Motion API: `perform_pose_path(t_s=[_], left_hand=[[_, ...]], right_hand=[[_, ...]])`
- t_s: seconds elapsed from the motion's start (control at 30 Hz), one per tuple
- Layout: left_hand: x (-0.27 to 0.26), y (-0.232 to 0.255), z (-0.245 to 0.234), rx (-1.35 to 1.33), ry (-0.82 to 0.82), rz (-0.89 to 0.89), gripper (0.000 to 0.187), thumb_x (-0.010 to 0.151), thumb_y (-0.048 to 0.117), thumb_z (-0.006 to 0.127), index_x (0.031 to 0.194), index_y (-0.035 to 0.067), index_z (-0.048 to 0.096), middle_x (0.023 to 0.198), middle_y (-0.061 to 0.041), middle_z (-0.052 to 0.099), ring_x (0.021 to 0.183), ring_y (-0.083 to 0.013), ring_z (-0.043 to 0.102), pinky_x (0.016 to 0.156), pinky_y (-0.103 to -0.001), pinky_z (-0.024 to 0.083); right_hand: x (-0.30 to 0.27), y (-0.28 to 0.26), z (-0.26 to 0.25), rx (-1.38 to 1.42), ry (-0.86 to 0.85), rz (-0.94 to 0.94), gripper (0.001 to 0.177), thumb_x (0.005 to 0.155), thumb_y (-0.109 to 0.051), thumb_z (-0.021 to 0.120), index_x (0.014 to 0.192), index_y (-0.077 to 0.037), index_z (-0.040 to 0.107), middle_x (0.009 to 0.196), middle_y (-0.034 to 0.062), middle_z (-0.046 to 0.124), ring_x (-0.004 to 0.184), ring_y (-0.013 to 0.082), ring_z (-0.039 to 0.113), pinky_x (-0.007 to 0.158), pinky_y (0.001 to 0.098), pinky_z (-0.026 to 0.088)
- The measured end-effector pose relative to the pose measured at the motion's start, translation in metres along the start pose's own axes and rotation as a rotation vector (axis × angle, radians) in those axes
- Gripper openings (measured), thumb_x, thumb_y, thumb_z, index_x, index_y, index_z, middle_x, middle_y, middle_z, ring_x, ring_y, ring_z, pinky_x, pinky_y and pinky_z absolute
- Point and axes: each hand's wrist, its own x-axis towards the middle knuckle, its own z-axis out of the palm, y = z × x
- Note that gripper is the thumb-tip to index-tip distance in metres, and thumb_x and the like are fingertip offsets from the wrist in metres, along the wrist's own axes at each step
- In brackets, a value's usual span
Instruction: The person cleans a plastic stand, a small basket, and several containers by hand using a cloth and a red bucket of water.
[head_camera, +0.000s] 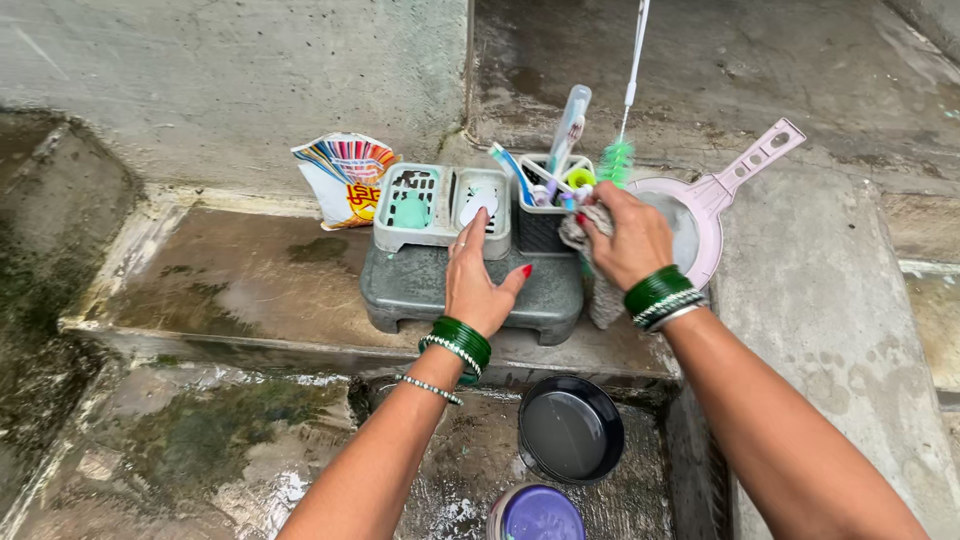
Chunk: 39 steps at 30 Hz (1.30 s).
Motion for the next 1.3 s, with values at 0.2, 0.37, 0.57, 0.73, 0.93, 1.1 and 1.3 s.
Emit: perform_pose_path(t_s=[0.2, 0.37, 0.57, 0.73, 0.93, 1.1, 1.3], left_hand=[[0.016, 0.007, -0.015, -0.206, -0.136, 0.112, 0.12, 0.065, 0.021, 0.096, 0.156, -0.006, 0.021, 0.148, -0.03, 0.045, 0.139, -0.0385, 0.045, 0.116, -0.042, 0.034], [0.013, 0.011, -0.022, -0.889, -0.326, -0.209, 0.105, 0.059, 0.021, 0.095, 0.143, 0.002, 0.035, 0.133, -0.016, 0.06, 0.126, -0.0269, 0.06, 0.11, -0.04, 0.048], [0.006, 0.02, -0.033, -0.825, 0.06, -0.19, 0.092, 0.068, 0.016, 0.092, 0.142, 0.001, 0.04, 0.133, -0.011, 0.061, 0.123, -0.0197, 0.06, 0.107, -0.032, 0.046], [0.005, 0.023, -0.029, -0.754, 0.201, -0.229, 0.07, 0.066, 0.016, 0.092, 0.123, -0.003, 0.056, 0.113, -0.01, 0.072, 0.102, -0.0177, 0.069, 0.093, -0.032, 0.056], [-0.014, 0.039, -0.022, -0.674, 0.33, -0.316, 0.057, 0.067, 0.014, 0.087, 0.115, -0.004, 0.063, 0.107, -0.011, 0.072, 0.093, -0.017, 0.068, 0.086, -0.032, 0.057], [-0.022, 0.054, -0.041, -0.787, 0.268, -0.26, 0.061, 0.068, 0.014, 0.09, 0.119, -0.002, 0.063, 0.112, -0.008, 0.072, 0.098, -0.0145, 0.068, 0.091, -0.03, 0.055], [-0.007, 0.046, -0.047, -0.902, 0.298, -0.14, 0.067, 0.069, 0.014, 0.09, 0.126, 0.001, 0.058, 0.116, -0.006, 0.069, 0.102, -0.0144, 0.066, 0.093, -0.03, 0.054]], right_hand=[[-0.01, -0.004, -0.048, 0.086, -0.152, -0.153, 0.027, 0.09, -0.017, 0.072, 0.115, -0.008, 0.065, 0.101, 0.0212, 0.072, 0.092, 0.0407, 0.068, 0.078, 0.0473, 0.052], [-0.011, -0.017, -0.051, 0.214, -0.25, -0.15, 0.021, 0.09, -0.014, 0.069, 0.109, -0.006, 0.065, 0.094, 0.0162, 0.074, 0.088, 0.0309, 0.072, 0.081, 0.0397, 0.054], [-0.022, -0.06, -0.028, 0.408, 0.236, -0.114, 0.032, 0.092, -0.014, 0.071, 0.118, -0.001, 0.06, 0.108, 0.0129, 0.067, 0.103, 0.0235, 0.068, 0.093, 0.0366, 0.052], [-0.061, -0.103, 0.006, 0.568, 0.298, -0.352, 0.054, 0.095, -0.024, 0.053, 0.141, 0.004, 0.048, 0.144, 0.023, 0.05, 0.144, 0.0355, 0.044, 0.125, 0.044, 0.028], [-0.035, -0.095, 0.042, 0.564, 0.294, -0.192, 0.05, 0.106, -0.02, 0.04, 0.15, 0.004, 0.045, 0.153, 0.0249, 0.051, 0.149, 0.0403, 0.041, 0.125, 0.0448, 0.026], [0.016, -0.061, 0.044, 0.688, 0.145, 0.018, 0.034, 0.109, -0.017, 0.043, 0.132, 0.001, 0.061, 0.115, 0.0167, 0.075, 0.108, 0.0332, 0.07, 0.098, 0.0359, 0.053], [-0.026, -0.097, 0.038, 0.574, 0.247, -0.15, 0.049, 0.108, -0.025, 0.044, 0.15, 0.0, 0.045, 0.149, 0.0229, 0.056, 0.143, 0.0364, 0.052, 0.121, 0.0408, 0.035]])
